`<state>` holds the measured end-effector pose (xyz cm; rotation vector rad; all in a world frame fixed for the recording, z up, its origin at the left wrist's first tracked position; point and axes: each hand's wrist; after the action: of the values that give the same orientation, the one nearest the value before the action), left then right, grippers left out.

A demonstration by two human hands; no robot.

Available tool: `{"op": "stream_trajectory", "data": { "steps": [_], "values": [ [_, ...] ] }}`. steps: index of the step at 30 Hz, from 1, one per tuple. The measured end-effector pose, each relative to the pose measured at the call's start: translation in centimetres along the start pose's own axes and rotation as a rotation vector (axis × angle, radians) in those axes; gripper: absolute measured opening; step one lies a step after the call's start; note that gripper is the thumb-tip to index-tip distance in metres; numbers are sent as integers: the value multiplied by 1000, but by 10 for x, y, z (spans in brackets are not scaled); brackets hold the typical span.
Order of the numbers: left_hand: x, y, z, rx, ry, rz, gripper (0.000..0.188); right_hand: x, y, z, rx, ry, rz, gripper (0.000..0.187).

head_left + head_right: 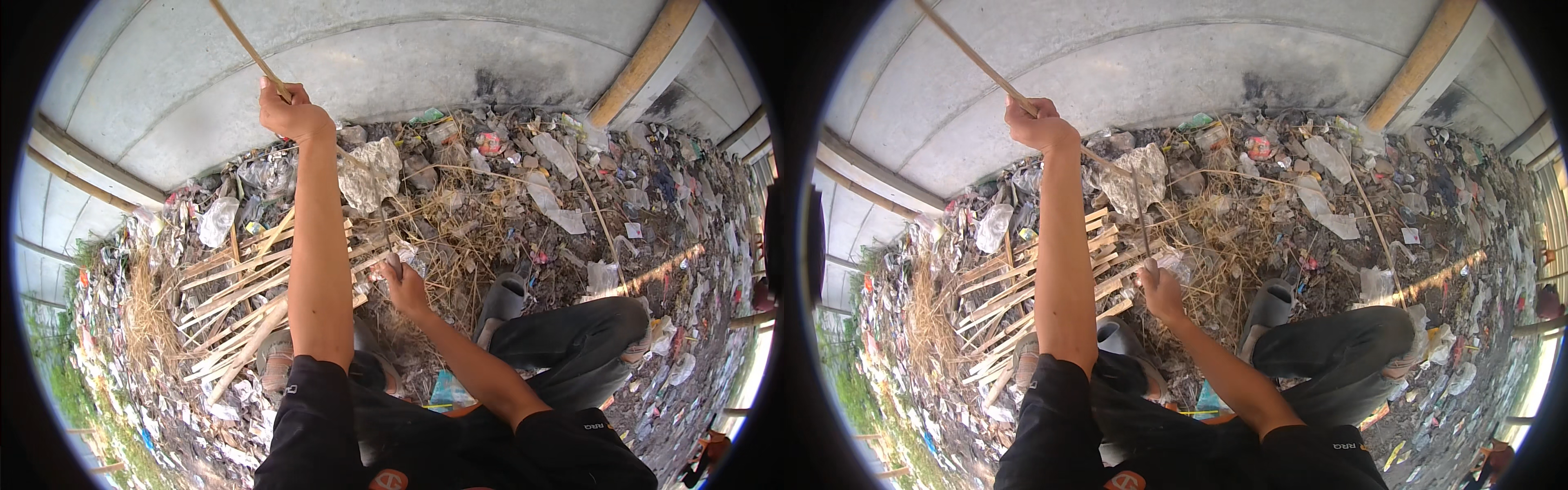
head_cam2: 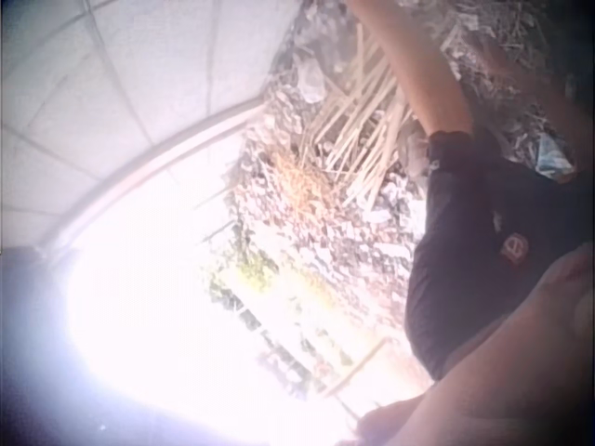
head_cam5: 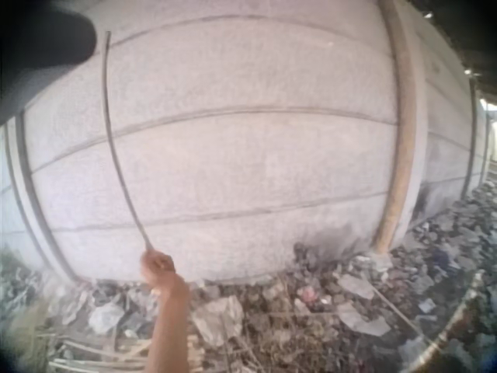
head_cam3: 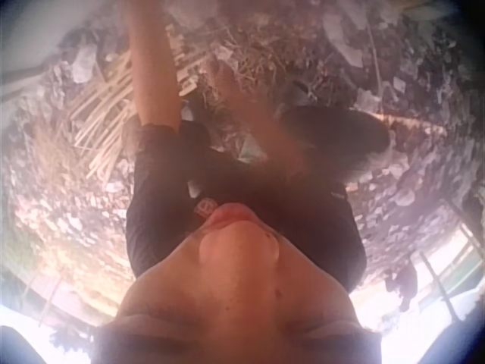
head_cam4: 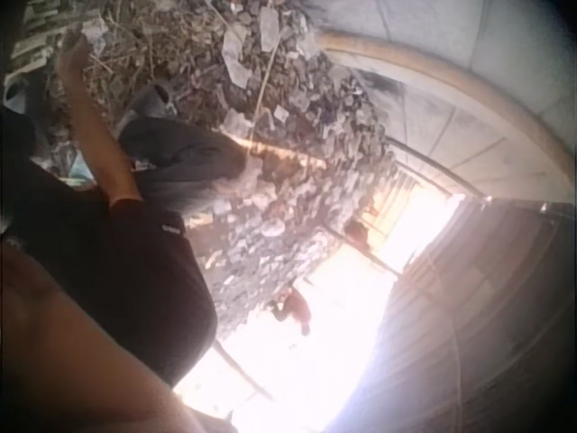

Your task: The person sits on the ground and uses a knife to shave the outer layer off a long bamboo stick. They hold the stick with one hand and scrape the blade along its length to remove the bark, creating thin shavings that fall to the ground.

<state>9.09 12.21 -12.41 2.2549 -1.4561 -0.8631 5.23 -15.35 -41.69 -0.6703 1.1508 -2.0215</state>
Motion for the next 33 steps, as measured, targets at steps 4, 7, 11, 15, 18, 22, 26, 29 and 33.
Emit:
{"op": "stream_trajectory", "data": {
  "steps": [4,7,11,15,18,22,26,29,33],
  "values": [
    [-2,10,0,-5,22,-74,45,17,20,7,-289,247,-211,43],
    [-8,10,25,-40,10,-46,46,-1,-11,38,-510,60,-210,40],
    [-30,12,35,5,54,-22,48,-21,-95,80,-803,119,-18,34],
    [-14,19,29,-42,-37,38,53,-22,-115,120,-973,181,58,26],
    [-14,26,36,-47,-49,36,56,-34,-80,165,-595,337,61,31],
    [-14,37,59,-87,-12,-19,60,-45,-22,258,155,483,-38,40],
    [-15,50,84,-101,35,-56,61,-24,8,328,446,507,-373,41],
    [-18,49,96,-71,71,-36,62,-15,62,334,687,718,-491,48],
    [-25,58,115,-84,71,-54,63,-35,63,295,598,599,-505,59]
  ]
}}
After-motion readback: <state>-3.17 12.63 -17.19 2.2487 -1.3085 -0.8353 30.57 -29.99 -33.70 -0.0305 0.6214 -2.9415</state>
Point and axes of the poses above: each hand's wrist, its own x-axis away from the middle knuckle, its own z-axis out of the back of the hand, y = z × x, and after that the axes turned 3 degrees about -z, right-handed
